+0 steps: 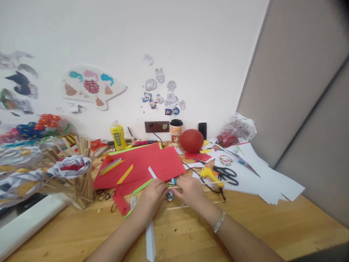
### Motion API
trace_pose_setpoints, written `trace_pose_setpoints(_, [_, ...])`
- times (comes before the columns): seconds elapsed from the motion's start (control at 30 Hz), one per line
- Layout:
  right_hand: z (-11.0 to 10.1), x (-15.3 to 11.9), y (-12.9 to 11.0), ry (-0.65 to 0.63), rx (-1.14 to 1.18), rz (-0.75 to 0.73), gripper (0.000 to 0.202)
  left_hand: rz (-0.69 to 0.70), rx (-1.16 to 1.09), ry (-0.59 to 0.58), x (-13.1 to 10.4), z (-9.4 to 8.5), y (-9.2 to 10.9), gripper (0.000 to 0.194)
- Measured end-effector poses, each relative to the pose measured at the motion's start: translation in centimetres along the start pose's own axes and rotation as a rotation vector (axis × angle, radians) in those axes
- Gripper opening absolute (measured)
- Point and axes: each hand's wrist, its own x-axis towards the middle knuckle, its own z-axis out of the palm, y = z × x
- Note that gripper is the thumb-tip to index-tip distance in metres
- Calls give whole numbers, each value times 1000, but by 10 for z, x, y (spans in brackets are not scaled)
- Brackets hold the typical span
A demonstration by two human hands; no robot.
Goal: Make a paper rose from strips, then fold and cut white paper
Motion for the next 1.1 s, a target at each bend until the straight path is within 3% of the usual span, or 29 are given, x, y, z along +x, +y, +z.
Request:
trace_pose_setpoints(0.2, [-1, -1, 4, 85, -53, -107, 27, 28, 44, 24, -3, 3, -2, 22])
trace_pose_setpoints(0.43, [-4, -1, 4, 98, -60, -107, 28, 12, 76, 34, -3, 5, -4, 19])
trace_pose_setpoints(0.73, [-5, 1, -2, -78, 17, 90, 27, 122, 122, 55, -1, -2, 7, 23])
trace_pose_setpoints(0.93, [-12, 5, -6, -213, 30, 224, 32, 43, -11, -4, 1, -1, 4, 24])
trace_pose_setpoints(1.1, [-16, 7, -9, -295, 46, 248, 31, -39, -73, -28, -1, 4, 0, 22])
